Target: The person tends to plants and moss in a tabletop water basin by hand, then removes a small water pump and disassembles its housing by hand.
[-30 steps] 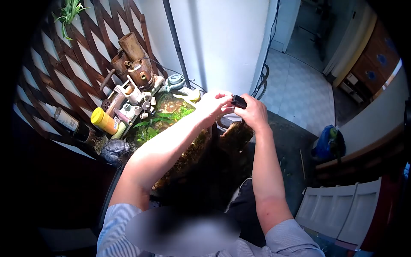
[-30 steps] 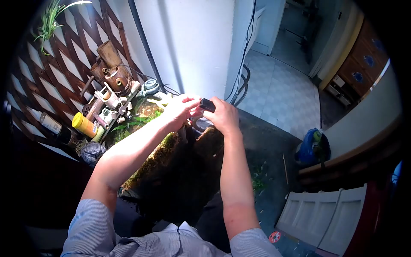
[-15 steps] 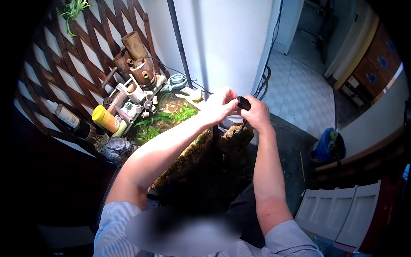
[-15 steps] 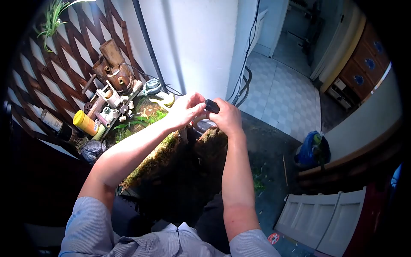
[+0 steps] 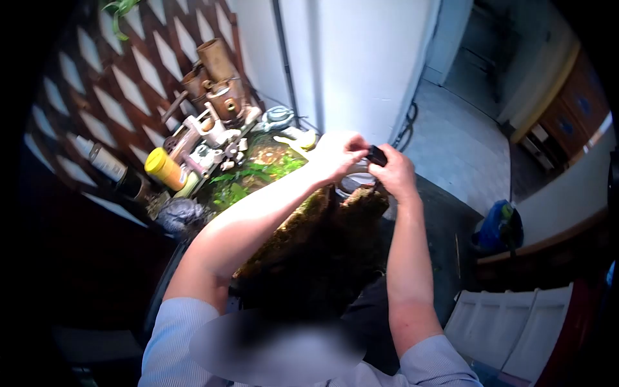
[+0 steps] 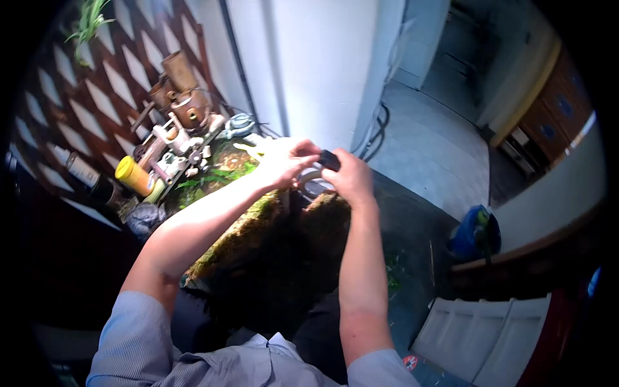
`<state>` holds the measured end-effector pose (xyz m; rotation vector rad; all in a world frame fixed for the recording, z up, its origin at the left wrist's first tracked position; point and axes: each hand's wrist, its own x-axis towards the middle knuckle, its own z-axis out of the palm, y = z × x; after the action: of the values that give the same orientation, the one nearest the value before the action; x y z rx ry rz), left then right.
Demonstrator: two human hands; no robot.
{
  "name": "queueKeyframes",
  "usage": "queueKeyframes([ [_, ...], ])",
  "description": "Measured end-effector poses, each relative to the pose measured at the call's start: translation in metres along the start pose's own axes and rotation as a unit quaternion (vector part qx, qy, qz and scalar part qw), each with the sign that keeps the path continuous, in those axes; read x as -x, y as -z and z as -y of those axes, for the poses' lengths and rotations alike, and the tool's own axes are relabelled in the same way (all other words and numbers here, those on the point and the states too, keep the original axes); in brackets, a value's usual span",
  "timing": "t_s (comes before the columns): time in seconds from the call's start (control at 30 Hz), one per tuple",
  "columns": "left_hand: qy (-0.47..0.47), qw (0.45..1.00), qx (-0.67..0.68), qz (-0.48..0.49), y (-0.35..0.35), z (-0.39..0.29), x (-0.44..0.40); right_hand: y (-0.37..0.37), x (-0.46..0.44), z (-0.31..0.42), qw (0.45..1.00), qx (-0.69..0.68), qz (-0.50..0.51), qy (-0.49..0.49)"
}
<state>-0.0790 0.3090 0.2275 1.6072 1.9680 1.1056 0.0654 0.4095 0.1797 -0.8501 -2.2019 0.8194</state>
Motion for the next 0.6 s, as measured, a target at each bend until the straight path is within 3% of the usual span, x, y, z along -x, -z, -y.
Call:
queueKeyframes([
  [0.1, 0.012, 1.0, -0.015, 0.007, 0.007, -0.012, 0.004, -0.002, -0.001, 0.001, 1.0, -0.008, 0.006, -0.001],
  [0.17, -0.035, 0.997, -0.063, -0.031, -0.001, -0.003, -0.001, -0.004, -0.002, -0.002, 1.0, 0.018, 0.001, -0.007],
  [0.2, 0.006, 0.999, -0.031, -0.018, 0.001, -0.009, 0.0, -0.004, -0.001, 0.002, 1.0, 0.012, -0.003, -0.016],
  [0.33, 0.027, 0.998, -0.025, -0.053, -0.006, -0.001, -0.003, -0.005, -0.001, 0.003, 0.999, 0.037, -0.005, 0.006],
  [0.53, 0.051, 0.978, 0.186, -0.077, -0.012, 0.013, -0.004, -0.004, -0.001, 0.003, 0.999, 0.041, -0.012, 0.005],
  [0.6, 0.136, 0.964, 0.224, 0.033, 0.007, -0.004, 0.004, -0.002, 0.001, 0.006, 1.0, 0.028, -0.003, 0.005],
])
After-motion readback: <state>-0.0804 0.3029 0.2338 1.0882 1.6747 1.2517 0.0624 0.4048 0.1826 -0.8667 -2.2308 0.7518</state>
